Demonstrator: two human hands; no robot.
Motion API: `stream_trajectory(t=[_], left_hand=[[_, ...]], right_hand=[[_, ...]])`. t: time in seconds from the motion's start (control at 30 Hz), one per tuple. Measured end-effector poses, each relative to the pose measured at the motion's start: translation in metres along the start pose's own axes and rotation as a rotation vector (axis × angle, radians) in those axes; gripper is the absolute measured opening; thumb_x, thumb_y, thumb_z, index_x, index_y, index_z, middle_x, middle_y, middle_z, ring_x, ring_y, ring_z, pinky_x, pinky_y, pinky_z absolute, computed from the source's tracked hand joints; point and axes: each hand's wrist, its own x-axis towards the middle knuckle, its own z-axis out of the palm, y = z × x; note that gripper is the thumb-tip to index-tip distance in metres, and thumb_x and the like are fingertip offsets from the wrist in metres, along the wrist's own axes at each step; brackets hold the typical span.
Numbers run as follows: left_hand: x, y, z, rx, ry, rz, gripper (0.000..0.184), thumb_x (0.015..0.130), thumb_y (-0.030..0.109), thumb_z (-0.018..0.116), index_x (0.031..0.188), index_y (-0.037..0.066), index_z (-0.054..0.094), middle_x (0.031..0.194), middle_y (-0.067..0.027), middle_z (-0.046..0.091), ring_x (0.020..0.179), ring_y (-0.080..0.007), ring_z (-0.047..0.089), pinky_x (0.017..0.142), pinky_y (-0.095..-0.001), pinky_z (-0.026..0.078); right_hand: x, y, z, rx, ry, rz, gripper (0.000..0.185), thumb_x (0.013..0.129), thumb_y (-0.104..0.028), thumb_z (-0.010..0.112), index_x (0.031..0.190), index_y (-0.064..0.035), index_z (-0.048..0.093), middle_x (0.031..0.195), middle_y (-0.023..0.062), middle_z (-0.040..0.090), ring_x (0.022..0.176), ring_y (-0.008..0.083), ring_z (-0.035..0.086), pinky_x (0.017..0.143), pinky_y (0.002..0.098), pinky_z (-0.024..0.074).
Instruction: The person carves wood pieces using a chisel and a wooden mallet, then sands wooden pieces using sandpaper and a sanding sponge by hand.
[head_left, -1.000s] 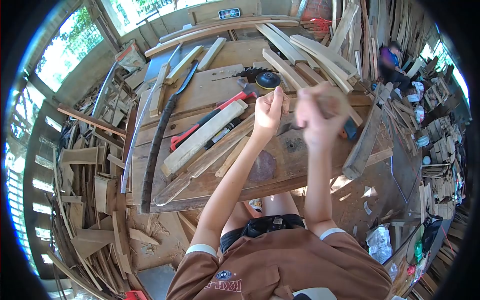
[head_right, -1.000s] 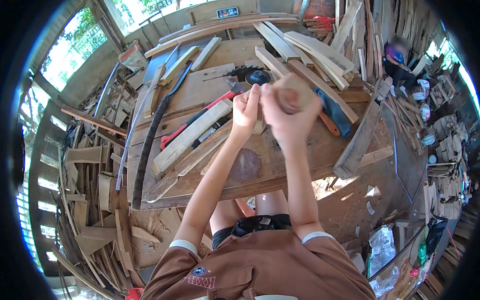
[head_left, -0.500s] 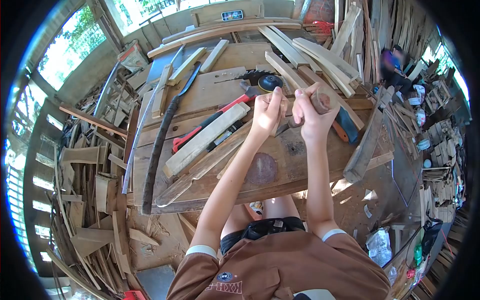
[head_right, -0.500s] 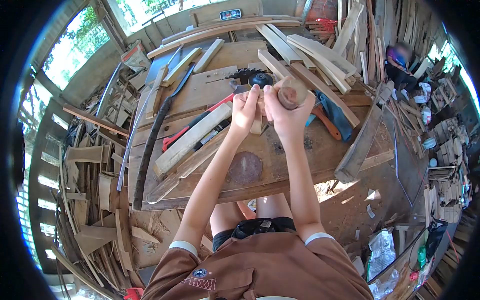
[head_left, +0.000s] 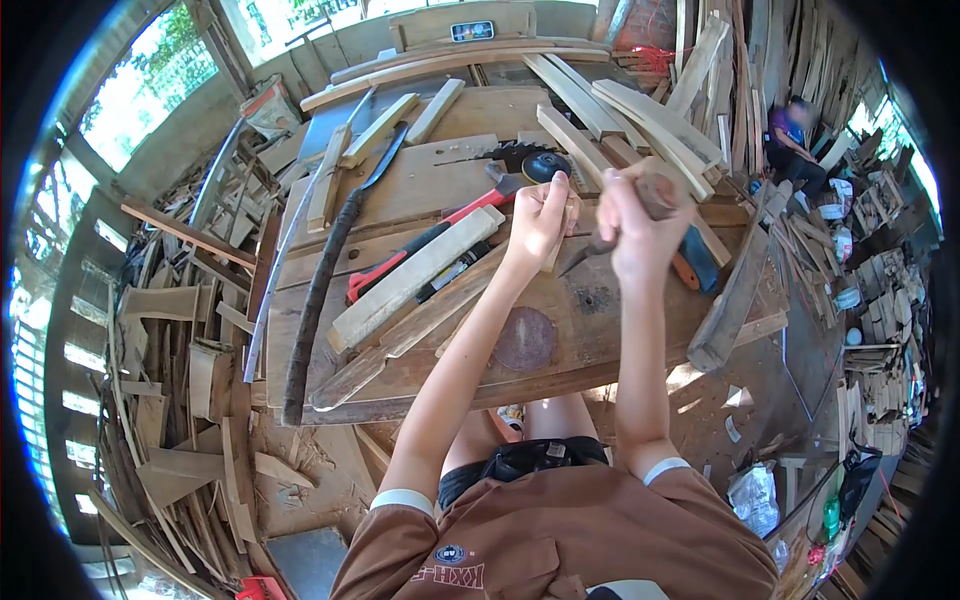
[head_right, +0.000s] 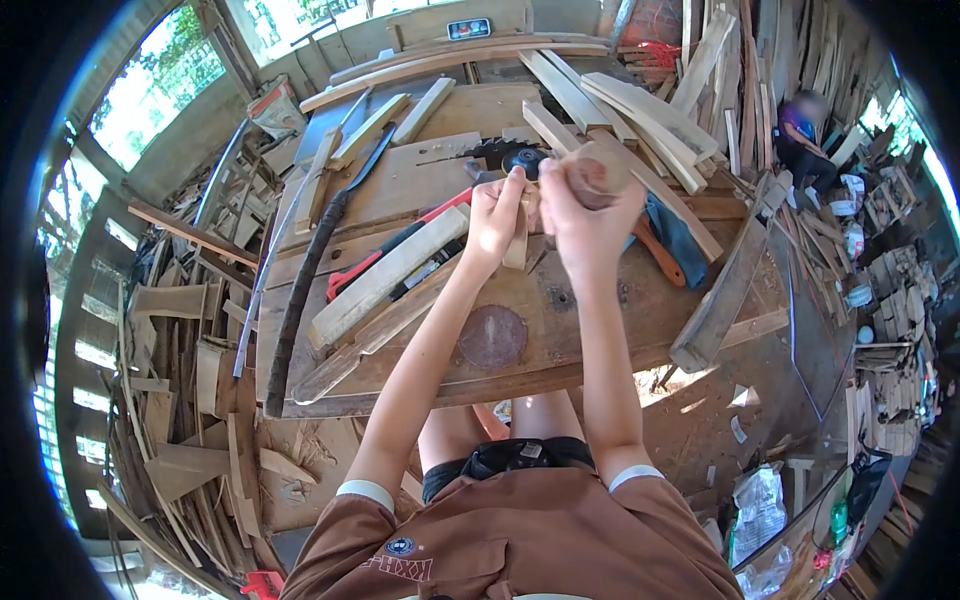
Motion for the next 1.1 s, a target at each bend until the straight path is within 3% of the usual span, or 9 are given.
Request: stream_trajectory(t=[0.13, 0.27, 0.53, 0.67, 0.83, 0.93, 1.1], left_hand=[[0.007, -0.012, 0.000, -0.086, -0.019, 0.049, 0.060, 0.109, 0.033, 0.043, 0.057, 0.003, 0.054, 0.052, -0.0008, 0.051, 0.045, -0.0084, 0.045, 0.045, -0.0273, 0.038], [0.005, -0.006, -0.003, 0.026, 0.005, 0.047, 0.061, 0.109, 0.033, 0.042, 0.057, 0.003, 0.054, 0.050, -0.0007, 0.050, 0.045, -0.0085, 0.045, 0.046, -0.0264, 0.039], [0.015, -0.016, -0.004, -0.071, -0.017, 0.052, 0.063, 0.109, 0.036, 0.041, 0.057, 0.003, 0.055, 0.050, -0.0017, 0.051, 0.043, -0.0088, 0.046, 0.044, -0.0262, 0.038], [0.012, -0.013, -0.008, 0.039, 0.015, 0.029, 0.063, 0.109, 0.035, 0.041, 0.056, 0.003, 0.053, 0.050, -0.0017, 0.051, 0.043, -0.0088, 0.045, 0.043, -0.0269, 0.037], [0.009, -0.006, -0.005, -0.042, -0.025, 0.048, 0.063, 0.110, 0.033, 0.039, 0.055, 0.004, 0.050, 0.050, -0.0019, 0.050, 0.045, -0.0095, 0.044, 0.046, -0.0270, 0.037], [0.012, -0.020, -0.012, -0.122, -0.106, 0.097, 0.054, 0.109, 0.033, 0.040, 0.066, 0.005, 0.055, 0.061, -0.0031, 0.057, 0.049, -0.0086, 0.048, 0.049, -0.0259, 0.041], [-0.007, -0.012, -0.013, 0.024, -0.042, 0.088, 0.055, 0.110, 0.035, 0.039, 0.068, 0.004, 0.056, 0.064, -0.0044, 0.058, 0.056, -0.0088, 0.049, 0.055, -0.0254, 0.042]], right_hand=[[0.005, -0.028, -0.002, 0.072, -0.029, -0.088, 0.020, 0.088, 0.005, 0.064, 0.073, -0.0026, 0.053, 0.055, 0.0002, 0.048, 0.041, 0.0070, 0.041, 0.037, 0.0229, 0.0295], [0.000, 0.026, 0.004, 0.070, -0.031, -0.033, 0.021, 0.089, 0.005, 0.063, 0.074, -0.0038, 0.052, 0.057, 0.0004, 0.048, 0.042, 0.0069, 0.041, 0.038, 0.0237, 0.0320], [-0.001, -0.025, -0.002, 0.015, -0.021, -0.051, 0.019, 0.087, 0.006, 0.064, 0.072, -0.0018, 0.054, 0.055, 0.0002, 0.047, 0.042, 0.0071, 0.041, 0.038, 0.0231, 0.0308], [0.000, 0.046, 0.001, -0.056, -0.021, -0.028, 0.021, 0.088, 0.006, 0.064, 0.073, -0.0027, 0.052, 0.054, 0.0002, 0.048, 0.040, 0.0079, 0.043, 0.038, 0.0230, 0.0303], [-0.010, 0.004, -0.008, -0.028, -0.047, 0.040, 0.022, 0.089, 0.007, 0.063, 0.073, -0.0024, 0.051, 0.056, 0.0014, 0.048, 0.042, 0.0073, 0.041, 0.038, 0.0232, 0.0306], [-0.022, -0.013, -0.033, -0.078, -0.072, 0.040, 0.021, 0.090, 0.001, 0.068, 0.072, -0.0023, 0.057, 0.055, -0.0011, 0.052, 0.042, 0.0044, 0.045, 0.038, 0.0218, 0.0315], [-0.039, -0.024, -0.054, -0.111, -0.017, -0.001, 0.023, 0.091, 0.002, 0.067, 0.072, -0.0038, 0.055, 0.055, -0.0010, 0.051, 0.042, 0.0047, 0.045, 0.039, 0.0217, 0.0323]])
